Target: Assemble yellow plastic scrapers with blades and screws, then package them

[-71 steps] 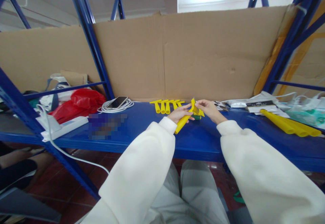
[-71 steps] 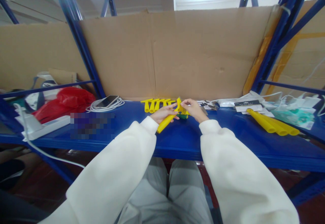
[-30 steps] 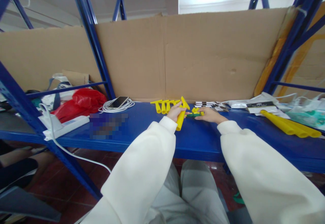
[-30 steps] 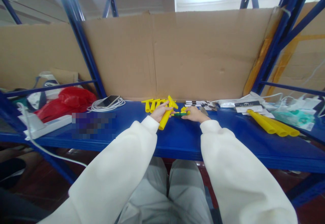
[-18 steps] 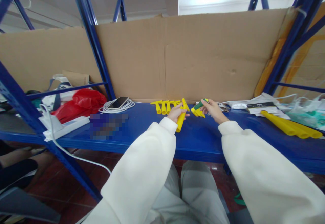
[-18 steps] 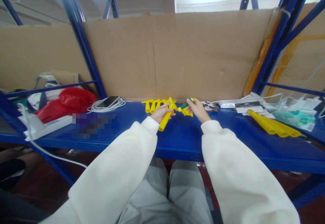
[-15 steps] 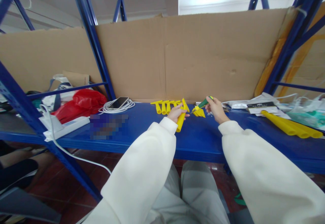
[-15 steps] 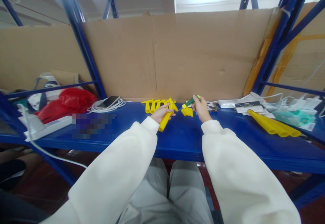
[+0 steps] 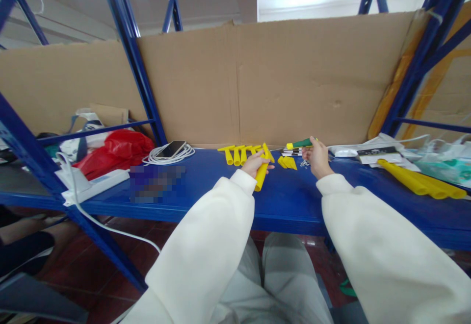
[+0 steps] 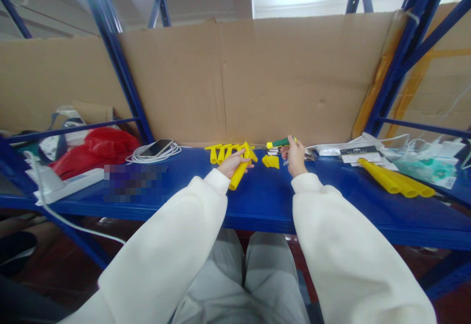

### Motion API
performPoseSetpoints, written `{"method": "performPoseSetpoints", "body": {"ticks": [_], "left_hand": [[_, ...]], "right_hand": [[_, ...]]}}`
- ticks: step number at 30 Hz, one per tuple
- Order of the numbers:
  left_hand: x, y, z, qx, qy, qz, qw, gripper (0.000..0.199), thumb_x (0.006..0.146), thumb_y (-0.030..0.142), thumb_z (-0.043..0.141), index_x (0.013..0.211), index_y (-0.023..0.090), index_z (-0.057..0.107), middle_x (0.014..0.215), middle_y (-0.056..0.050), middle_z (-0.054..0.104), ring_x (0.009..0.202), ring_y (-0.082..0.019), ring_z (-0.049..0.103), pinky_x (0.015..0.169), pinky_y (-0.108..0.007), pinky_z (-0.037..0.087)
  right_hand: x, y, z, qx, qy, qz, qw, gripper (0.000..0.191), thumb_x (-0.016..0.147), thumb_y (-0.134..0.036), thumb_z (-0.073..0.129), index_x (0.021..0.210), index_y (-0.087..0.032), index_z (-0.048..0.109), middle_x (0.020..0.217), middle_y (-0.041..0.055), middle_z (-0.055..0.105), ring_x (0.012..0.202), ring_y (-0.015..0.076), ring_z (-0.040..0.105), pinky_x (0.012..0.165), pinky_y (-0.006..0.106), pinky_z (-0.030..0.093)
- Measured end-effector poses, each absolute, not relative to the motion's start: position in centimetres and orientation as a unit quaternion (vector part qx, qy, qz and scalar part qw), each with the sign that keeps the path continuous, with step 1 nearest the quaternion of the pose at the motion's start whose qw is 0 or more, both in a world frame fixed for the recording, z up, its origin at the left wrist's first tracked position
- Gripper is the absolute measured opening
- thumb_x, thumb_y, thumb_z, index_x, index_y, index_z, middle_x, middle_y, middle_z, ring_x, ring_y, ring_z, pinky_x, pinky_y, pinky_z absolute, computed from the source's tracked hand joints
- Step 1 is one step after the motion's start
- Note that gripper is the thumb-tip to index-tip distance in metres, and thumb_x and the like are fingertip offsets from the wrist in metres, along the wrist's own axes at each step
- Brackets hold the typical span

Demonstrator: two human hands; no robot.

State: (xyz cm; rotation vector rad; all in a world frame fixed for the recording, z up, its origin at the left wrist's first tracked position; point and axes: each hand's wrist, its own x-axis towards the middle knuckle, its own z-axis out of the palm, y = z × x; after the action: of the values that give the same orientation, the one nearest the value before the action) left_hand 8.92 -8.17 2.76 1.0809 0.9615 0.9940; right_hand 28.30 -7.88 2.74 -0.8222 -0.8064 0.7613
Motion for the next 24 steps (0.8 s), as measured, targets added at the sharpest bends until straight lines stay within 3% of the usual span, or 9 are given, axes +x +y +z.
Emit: {"method": "performPoseSetpoints", "body": {"ticks": [18,24], "left_hand": [[8.97,-8.53,2.95,0.473,0.412,0.435,0.646,0.080,0.086,-0.001,0.052,0.157,0.028,0.030,0.126,-0.012,0.064,0.053,-0.006,0.064,0.040,-0.015,0.043],[8.96,-8.28,2.81,0.473,0.410,0.431,0.650,0.079,0.087,0.001,0.055,0.157,0.029,0.031,0.115,-0.010,0.067,0.055,-0.007,0.066,0.041,-0.014,0.043]], "right_hand": [[28.59,-7.56,2.50,-0.364,-0.372,0.363,0.773,0.032,0.083,-0.042,0.067,0.073,-0.023,0.043,0.044,-0.0054,0.053,0.031,0.0079,0.043,0.030,0.016,0.031],[28.95,-7.27,2.33,-0.362,-0.369,0.375,0.770,0.033,0.083,-0.044,0.066,0.075,-0.024,0.042,0.044,-0.0059,0.053,0.033,0.0085,0.045,0.031,0.015,0.033]]}}
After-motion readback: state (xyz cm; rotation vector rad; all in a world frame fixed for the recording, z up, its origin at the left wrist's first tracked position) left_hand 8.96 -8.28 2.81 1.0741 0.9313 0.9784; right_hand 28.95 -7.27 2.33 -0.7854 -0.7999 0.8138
